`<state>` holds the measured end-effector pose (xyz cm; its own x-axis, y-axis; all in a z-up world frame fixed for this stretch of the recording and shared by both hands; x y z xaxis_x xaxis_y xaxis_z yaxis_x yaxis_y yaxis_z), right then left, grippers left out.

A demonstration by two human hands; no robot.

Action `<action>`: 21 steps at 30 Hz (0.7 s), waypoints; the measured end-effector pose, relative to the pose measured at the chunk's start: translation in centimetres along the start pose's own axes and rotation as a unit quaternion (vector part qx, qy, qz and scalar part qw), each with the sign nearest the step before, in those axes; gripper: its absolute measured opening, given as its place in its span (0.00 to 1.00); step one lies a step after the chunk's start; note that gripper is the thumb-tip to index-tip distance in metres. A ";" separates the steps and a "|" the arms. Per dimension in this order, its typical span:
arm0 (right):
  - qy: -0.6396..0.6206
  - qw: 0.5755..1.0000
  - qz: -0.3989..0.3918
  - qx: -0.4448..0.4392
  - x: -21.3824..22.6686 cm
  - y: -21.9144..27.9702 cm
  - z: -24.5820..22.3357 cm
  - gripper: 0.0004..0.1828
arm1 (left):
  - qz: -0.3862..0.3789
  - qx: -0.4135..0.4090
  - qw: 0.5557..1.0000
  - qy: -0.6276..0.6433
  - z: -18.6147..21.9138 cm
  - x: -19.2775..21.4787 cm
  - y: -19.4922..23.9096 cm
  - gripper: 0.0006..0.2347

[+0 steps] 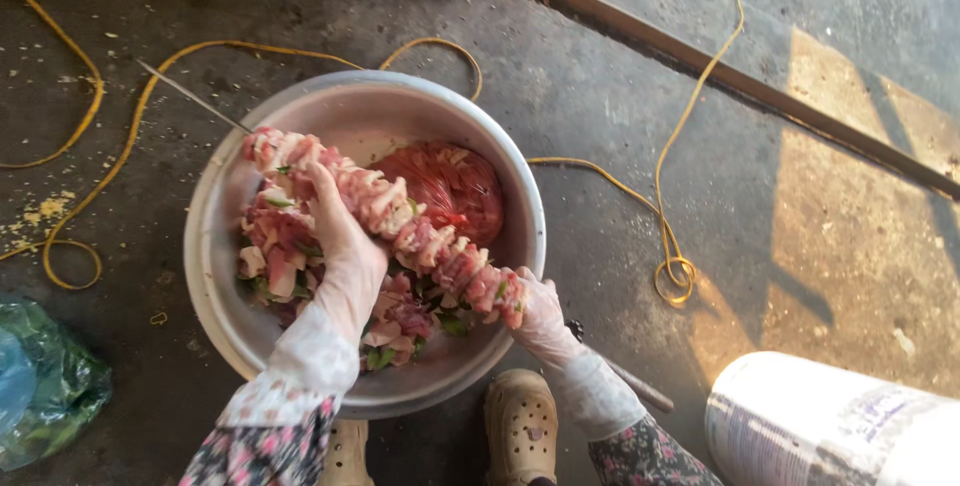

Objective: The person threads pieces of raw meat and green leaves onto metal skewers from a large metal bowl. They hold the skewers with gloved hands, alternating between meat and leaves, then place the completed skewers into a bucket.

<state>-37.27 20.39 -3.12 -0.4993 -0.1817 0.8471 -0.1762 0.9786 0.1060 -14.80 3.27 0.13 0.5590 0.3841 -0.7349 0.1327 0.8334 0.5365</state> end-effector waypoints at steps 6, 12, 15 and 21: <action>0.065 0.997 -0.001 -0.050 -2.2 0.6 1.5 0.11 | 0.092 -0.047 0.984 -0.143 -6.5 3.0 1.5 0.22; 0.020 0.993 0.009 -0.112 1.1 -1.2 0.5 0.06 | 0.111 -0.090 0.955 -0.261 -3.9 1.4 0.1 0.23; -0.099 0.958 -0.026 -0.268 4.6 -1.5 1.2 0.14 | -0.145 0.037 0.946 -0.288 -0.7 1.2 1.3 0.22; -0.394 0.892 0.162 -0.149 12.1 -3.3 -1.5 0.09 | -0.189 -0.117 0.592 -0.775 0.1 4.9 4.2 0.19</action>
<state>-41.48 15.06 7.58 -0.9454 0.2193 0.2409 0.2606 0.9529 0.1553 -11.40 8.65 -1.15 0.6286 -0.5220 0.5765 0.4724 0.8452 0.2501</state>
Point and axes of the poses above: each hand's wrist, its own y-axis away from the middle knuckle, its own x-axis out of the back of the hand, z = x × y, the point moved 5 cm from there along -y, towards the middle knuckle, and after that the axes turned 7 degrees about -z, right-handed, at the moved point
